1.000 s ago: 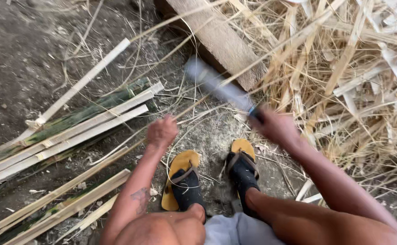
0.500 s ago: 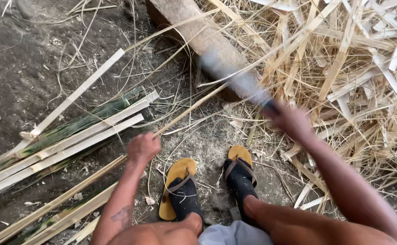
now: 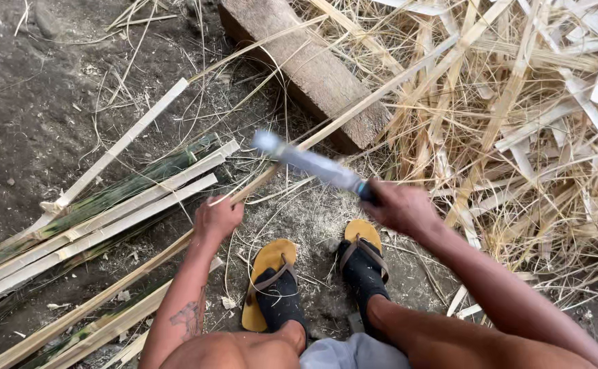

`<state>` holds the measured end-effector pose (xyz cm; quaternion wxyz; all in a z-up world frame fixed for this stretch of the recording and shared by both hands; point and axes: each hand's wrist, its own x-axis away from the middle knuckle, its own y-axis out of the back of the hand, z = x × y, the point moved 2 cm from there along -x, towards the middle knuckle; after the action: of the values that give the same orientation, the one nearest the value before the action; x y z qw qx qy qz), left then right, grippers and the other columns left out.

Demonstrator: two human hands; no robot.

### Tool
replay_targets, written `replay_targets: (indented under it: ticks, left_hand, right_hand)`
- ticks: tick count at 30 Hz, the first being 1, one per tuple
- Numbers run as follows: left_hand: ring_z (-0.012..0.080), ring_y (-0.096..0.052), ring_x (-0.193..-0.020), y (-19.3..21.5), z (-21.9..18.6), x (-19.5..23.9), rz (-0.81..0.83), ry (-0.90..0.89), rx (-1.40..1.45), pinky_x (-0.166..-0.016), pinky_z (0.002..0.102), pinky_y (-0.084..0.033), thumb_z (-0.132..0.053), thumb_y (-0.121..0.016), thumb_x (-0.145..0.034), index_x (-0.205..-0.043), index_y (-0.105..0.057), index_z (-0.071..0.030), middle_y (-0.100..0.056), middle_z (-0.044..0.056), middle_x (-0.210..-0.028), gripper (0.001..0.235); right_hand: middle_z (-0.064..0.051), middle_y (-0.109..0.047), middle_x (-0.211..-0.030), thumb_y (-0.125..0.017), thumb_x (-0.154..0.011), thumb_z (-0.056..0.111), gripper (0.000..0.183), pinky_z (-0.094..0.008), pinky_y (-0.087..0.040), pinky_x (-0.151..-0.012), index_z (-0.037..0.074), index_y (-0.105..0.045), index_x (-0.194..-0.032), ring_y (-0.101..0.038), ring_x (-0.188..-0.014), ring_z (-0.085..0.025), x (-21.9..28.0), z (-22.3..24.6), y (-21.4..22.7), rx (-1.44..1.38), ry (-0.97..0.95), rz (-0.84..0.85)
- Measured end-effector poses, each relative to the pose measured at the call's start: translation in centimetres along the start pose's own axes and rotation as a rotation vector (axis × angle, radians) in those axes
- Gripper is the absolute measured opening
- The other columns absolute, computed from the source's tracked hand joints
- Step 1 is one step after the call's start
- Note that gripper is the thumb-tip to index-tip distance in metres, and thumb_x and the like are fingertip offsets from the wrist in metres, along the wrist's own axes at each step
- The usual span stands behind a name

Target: The person uses a machete to split long bamboo stalks into thin strips. They repeatedly strike the bamboo against a wooden block to separate the layers and then set the finished strips aside.

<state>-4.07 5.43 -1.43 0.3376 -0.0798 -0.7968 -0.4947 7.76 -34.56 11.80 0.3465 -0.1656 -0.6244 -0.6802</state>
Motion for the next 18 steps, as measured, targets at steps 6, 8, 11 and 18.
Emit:
replay_targets:
  ticks: [6,8,11,18]
  left_hand:
    - [0.0162,-0.049,-0.048,1.1,3.0,1.4,0.091,0.06,0.047,-0.046,0.036,-0.043,-0.035,-0.055,-0.095,-0.074,-0.066,-0.01,-0.056,0.002,-0.058,0.034]
    - [0.0147,-0.045,-0.047,0.9,3.5,0.9,0.028,0.022,0.044,-0.047,0.035,-0.039,-0.036,-0.06,-0.091,-0.072,-0.064,-0.012,-0.052,0.0,-0.056,0.031]
    - [0.0136,-0.044,-0.048,0.1,3.9,0.2,-0.049,-0.019,0.037,-0.048,0.033,-0.037,-0.037,-0.065,-0.088,-0.071,-0.064,-0.012,-0.05,0.0,-0.055,0.031]
    - [0.0241,-0.063,-0.065,0.1,5.0,1.5,0.049,0.062,0.015,-0.064,0.042,-0.051,-0.04,-0.059,-0.091,-0.086,-0.073,-0.009,-0.065,0.007,-0.07,0.034]
  right_hand:
    - [-0.016,-0.071,-0.087,-0.052,-0.109,0.056,0.056,-0.039,-0.054,-0.049,0.002,-0.061,-0.122,-0.059,-0.057,-0.021,-3.1,-10.5,11.0,0.005,-0.334,-0.274]
    - [-0.018,-0.071,-0.088,-0.052,-0.108,0.054,0.055,-0.04,-0.053,-0.048,0.002,-0.059,-0.125,-0.057,-0.056,-0.023,-2.8,-10.7,10.8,0.022,-0.315,-0.317]
    - [-0.012,-0.072,-0.09,-0.056,-0.102,0.055,0.053,-0.037,-0.055,-0.051,0.006,-0.063,-0.121,-0.062,-0.059,-0.02,-2.3,-7.7,8.0,-0.191,-0.204,-0.306]
    - [-0.012,-0.073,-0.094,-0.056,-0.108,0.054,0.048,-0.042,-0.054,-0.063,0.009,-0.064,-0.123,-0.067,-0.069,-0.022,-1.9,-11.3,8.9,-0.207,-0.322,-0.381]
